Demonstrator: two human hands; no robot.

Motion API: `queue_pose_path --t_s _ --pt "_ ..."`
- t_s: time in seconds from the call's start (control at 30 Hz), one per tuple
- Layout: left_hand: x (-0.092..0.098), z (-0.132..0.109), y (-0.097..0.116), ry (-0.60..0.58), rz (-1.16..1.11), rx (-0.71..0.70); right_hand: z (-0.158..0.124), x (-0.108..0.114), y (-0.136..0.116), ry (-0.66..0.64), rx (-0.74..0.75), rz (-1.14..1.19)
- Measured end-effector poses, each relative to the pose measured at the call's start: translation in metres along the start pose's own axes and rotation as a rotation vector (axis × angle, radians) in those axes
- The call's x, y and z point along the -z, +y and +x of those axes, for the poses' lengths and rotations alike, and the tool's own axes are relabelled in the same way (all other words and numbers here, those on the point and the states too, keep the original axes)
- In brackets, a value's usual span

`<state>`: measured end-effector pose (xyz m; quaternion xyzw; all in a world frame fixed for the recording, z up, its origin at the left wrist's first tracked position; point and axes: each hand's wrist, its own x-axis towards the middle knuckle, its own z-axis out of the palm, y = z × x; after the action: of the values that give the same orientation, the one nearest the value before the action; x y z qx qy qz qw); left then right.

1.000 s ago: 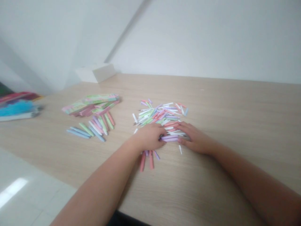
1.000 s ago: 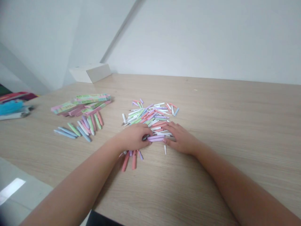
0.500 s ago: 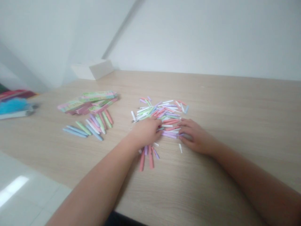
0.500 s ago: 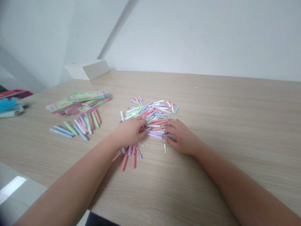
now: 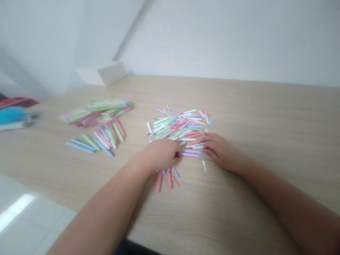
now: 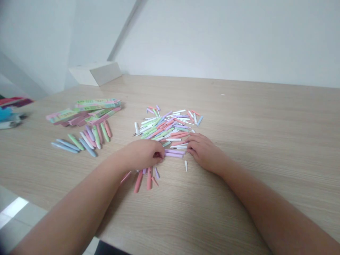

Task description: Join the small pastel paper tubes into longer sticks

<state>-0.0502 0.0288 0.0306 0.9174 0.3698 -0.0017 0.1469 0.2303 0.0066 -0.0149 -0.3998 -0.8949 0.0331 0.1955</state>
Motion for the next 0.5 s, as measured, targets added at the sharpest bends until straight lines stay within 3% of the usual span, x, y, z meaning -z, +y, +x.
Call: queue_pose_path --t_s 0.13,0.27,0.33,0.43,0.5 --pt "-0.007 0.004 0.002 0.023 0.023 -0.015 0.001 -0.001 0.003 0.028 -0.062 -0.061" --pt "-0.01 0.005 0.004 0.058 0.056 -0.02 -0.001 0.014 -0.014 -0.019 -0.275 -0.091" --pt "-0.009 0.005 0.006 0.07 0.062 0.011 -0.002 0.024 -0.044 -0.052 -0.257 -0.025" --pt "-0.005 0.004 0.007 0.066 0.039 0.048 -0.003 0.029 -0.107 -0.117 -0.015 0.072" --pt "-0.004 0.004 0.006 0.075 0.008 0.027 -0.005 0.021 -0.146 -0.24 0.093 0.075"
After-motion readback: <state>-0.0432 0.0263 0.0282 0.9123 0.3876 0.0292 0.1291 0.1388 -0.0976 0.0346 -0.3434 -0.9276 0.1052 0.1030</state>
